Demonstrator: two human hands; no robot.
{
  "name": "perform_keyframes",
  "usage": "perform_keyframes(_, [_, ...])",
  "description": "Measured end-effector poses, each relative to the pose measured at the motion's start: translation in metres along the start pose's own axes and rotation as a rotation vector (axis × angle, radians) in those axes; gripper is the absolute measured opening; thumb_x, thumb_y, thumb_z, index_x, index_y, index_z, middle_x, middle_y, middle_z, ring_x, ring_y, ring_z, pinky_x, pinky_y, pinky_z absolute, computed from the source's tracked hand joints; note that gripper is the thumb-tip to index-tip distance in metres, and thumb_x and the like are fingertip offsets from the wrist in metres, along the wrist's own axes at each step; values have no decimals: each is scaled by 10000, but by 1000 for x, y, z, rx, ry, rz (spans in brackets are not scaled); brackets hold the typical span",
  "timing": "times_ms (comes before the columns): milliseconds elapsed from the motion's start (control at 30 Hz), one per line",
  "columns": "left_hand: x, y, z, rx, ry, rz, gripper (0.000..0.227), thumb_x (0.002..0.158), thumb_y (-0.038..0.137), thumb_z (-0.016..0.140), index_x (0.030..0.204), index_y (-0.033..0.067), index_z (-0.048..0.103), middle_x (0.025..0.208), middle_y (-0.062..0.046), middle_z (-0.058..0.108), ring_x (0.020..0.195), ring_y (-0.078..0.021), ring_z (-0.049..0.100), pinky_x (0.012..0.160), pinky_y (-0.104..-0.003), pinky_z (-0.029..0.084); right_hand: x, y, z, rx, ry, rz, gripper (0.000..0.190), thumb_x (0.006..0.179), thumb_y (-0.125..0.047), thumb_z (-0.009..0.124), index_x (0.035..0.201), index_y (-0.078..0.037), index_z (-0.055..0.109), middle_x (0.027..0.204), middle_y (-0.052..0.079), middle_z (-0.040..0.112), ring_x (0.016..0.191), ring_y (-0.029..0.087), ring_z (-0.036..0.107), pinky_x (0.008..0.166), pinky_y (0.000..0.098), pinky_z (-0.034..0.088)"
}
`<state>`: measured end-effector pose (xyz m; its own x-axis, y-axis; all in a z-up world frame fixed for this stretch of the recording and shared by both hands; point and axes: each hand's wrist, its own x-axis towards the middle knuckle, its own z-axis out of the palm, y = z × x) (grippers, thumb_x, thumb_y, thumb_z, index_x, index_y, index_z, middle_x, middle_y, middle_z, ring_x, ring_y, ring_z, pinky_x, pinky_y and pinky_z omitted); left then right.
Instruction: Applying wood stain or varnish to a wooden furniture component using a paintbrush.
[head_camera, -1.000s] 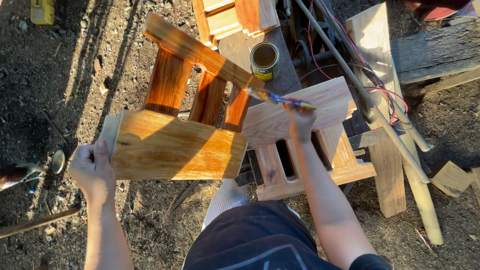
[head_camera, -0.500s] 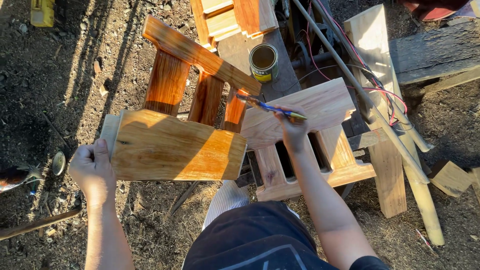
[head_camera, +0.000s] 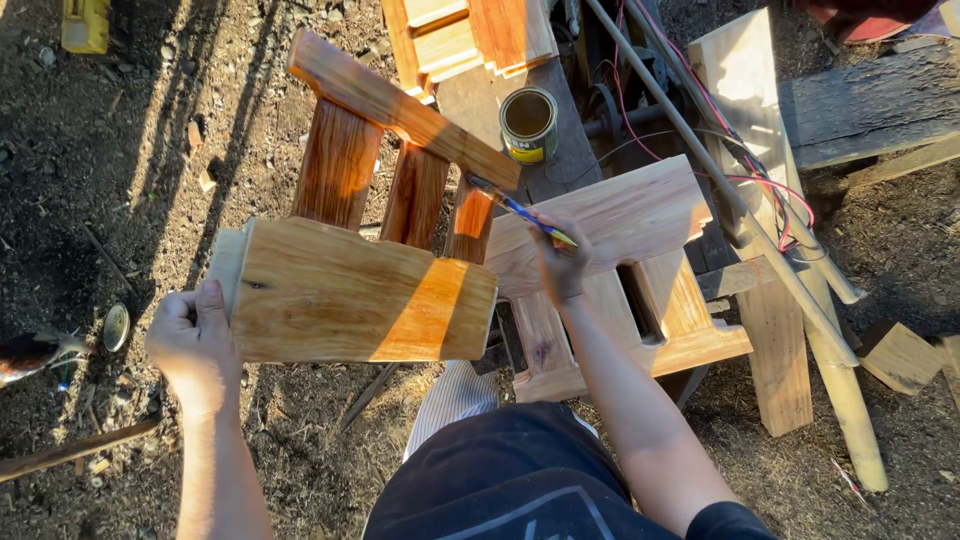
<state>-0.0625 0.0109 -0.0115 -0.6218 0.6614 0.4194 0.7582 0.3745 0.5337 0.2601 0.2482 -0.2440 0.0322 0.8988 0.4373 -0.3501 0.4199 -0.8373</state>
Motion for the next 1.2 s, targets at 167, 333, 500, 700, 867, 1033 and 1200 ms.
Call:
perform_keyframes(167, [1, 0, 2, -25, 2, -77, 420, 1166, 275, 662, 830, 38, 580, 718, -16, 535, 611, -101, 444, 517, -290, 335, 4, 16, -28, -185, -4, 0, 237, 928, 102, 753, 1122, -19, 691, 1133, 108, 709, 1050, 186, 694, 930, 285, 586])
perform_keyframes(333, [0, 5, 0, -18, 17, -70, 413, 1162, 283, 669, 843, 29, 605, 733, -23, 552, 622, -99, 462, 528, -302, 347, 3, -3, -29, -368, -8, -25, 211, 914, 94, 764, 1081, -10, 690, 1098, 98, 714, 1005, 181, 711, 877, 275, 588])
perform_keyframes(500, [-2, 1, 0, -65, 7, -80, 413, 1168, 283, 661, 846, 31, 606, 746, -14, 559, 621, -97, 462, 520, -297, 341, -4, 13, -21, 78, 106, 153, 233, 924, 82, 752, 1098, -40, 657, 1089, 89, 723, 1024, 149, 700, 934, 284, 592])
perform_keyframes(700, [0, -2, 1, -78, -5, -83, 415, 1166, 283, 657, 837, 38, 594, 719, -17, 544, 601, -95, 443, 505, -291, 320, -50, 20, -32, 119, -108, 378, 186, 902, 73, 757, 1021, -17, 646, 1110, 140, 750, 1060, 182, 717, 937, 308, 601])
perform_keyframes(867, [1, -4, 2, -59, -10, -99, 405, 1168, 272, 645, 835, 51, 583, 714, -8, 539, 586, -91, 449, 479, -281, 326, -13, 19, -74, 239, -116, 479, 186, 902, 18, 769, 1046, -33, 662, 1073, 143, 763, 1017, 210, 753, 923, 342, 628])
perform_keyframes(1033, [3, 4, 1, -73, -22, -69, 416, 1167, 272, 659, 826, 51, 574, 705, -23, 534, 594, -100, 458, 501, -287, 333, -1, 9, -41, 179, 53, 399, 128, 959, -4, 752, 1075, -25, 701, 1086, 148, 755, 992, 212, 748, 942, 367, 652])
perform_keyframes(1200, [3, 3, 5, -79, -6, -46, 443, 1191, 253, 690, 825, 35, 569, 704, -44, 542, 635, -119, 442, 539, -308, 325, -45, -3, -40, 159, -272, 503, 162, 888, 4, 767, 999, -49, 661, 1062, 133, 766, 1010, 202, 745, 872, 335, 624])
